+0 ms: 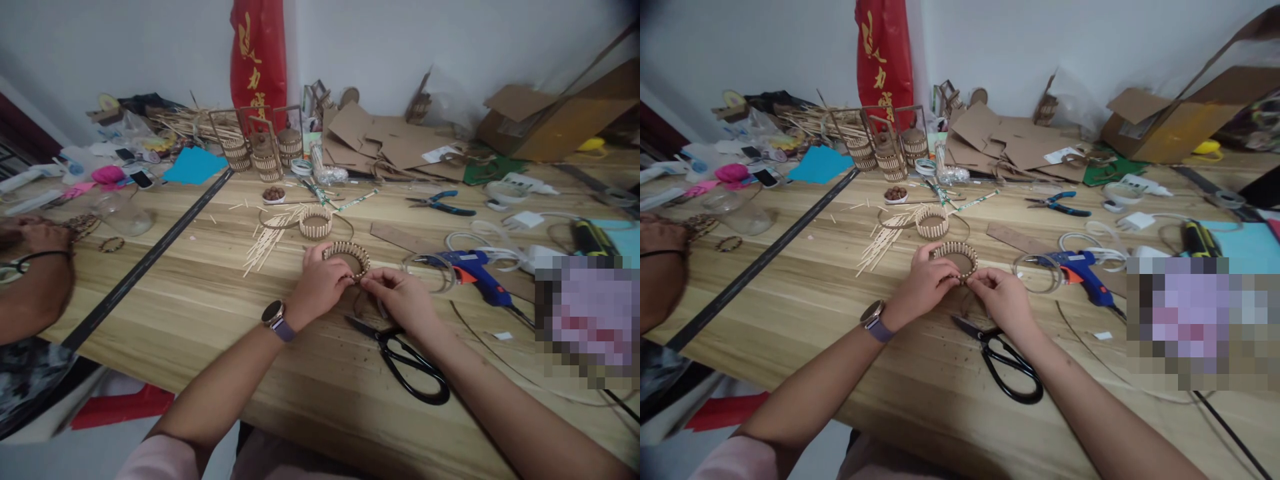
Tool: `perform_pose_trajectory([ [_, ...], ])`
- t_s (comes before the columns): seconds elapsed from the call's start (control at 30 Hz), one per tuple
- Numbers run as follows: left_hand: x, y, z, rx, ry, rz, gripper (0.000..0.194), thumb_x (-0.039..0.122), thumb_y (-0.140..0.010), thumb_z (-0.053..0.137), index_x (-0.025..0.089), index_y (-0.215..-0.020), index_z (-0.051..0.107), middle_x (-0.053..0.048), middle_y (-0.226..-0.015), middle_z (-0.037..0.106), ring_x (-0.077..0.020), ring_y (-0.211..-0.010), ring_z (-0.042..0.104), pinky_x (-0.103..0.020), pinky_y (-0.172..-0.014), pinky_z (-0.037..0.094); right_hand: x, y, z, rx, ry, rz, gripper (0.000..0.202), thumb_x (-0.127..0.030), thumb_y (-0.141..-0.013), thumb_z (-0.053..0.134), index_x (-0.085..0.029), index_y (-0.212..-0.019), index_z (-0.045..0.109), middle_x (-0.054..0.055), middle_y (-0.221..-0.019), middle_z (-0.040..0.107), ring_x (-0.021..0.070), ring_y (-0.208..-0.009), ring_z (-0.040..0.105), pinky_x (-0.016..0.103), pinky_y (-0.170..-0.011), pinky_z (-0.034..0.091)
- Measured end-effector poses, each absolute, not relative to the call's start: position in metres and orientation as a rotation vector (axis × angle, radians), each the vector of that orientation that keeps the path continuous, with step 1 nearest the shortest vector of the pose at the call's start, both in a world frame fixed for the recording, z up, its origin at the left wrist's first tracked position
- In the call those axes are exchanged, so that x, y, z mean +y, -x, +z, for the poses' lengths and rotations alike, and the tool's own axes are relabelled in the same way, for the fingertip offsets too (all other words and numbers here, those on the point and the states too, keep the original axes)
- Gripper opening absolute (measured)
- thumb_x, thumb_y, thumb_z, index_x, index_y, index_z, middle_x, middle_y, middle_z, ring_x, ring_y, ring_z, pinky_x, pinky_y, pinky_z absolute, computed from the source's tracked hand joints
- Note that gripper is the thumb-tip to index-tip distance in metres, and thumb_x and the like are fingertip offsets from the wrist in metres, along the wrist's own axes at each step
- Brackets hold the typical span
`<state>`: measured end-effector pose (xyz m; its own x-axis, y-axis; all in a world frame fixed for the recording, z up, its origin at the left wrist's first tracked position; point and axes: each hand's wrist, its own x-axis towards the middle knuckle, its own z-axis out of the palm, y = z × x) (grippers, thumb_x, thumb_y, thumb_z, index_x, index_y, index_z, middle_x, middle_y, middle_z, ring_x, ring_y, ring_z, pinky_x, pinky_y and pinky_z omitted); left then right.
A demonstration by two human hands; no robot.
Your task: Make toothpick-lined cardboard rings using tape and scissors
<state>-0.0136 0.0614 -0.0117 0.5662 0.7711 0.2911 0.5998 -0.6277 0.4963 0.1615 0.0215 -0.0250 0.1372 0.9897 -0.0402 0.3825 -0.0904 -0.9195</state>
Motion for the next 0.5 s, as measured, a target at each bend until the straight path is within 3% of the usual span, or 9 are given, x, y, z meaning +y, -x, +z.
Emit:
perform_pose_trajectory([
  [0.17,0.061,0.013,-0.010,1.107,-2.480,0.672,0.012,0.018,-0.089,0.062,0.020,-0.081,0.071,-0.002,-0.100,0.075,-0.0322,-0.133,0.036,-0.056,-0.113,0.022,0.022,-0.161,-0.025,-1.495,1.665,0.724,0.023,-0.041,-0.073,0.061,-0.020,-0.072,0.070,0.002,-0.062,0.067,0.0164,-0.054,0.055,0.028,-0.052,0.038],
  [0.37,0.061,0.013,-0.010,1.123,-2.474,0.654,0.012,0.020,-0.089,0.062,0.021,-0.082,0.072,-0.001,-0.101,0.075,-0.0333,-0.133,0.036,-0.058,-0.112,0.022,0.025,-0.172,-0.029,-1.663,1.698,0.505,0.024,-0.037,-0.082,0.055,-0.020,-0.070,0.065,0.001,-0.056,0.064,0.0160,-0.050,0.056,0.026,-0.049,0.038],
  [0.5,0.061,0.013,-0.009,1.124,-2.482,0.648,0.012,0.019,-0.089,0.062,0.020,-0.082,0.072,-0.002,-0.099,0.075,-0.0340,-0.132,0.037,-0.058,-0.112,0.022,0.025,-0.180,-0.023,-1.829,1.634,0.281,0.025,-0.036,-0.088,0.052,-0.018,-0.088,0.068,0.006,-0.074,0.067,0.0206,-0.067,0.060,0.031,-0.061,0.045],
])
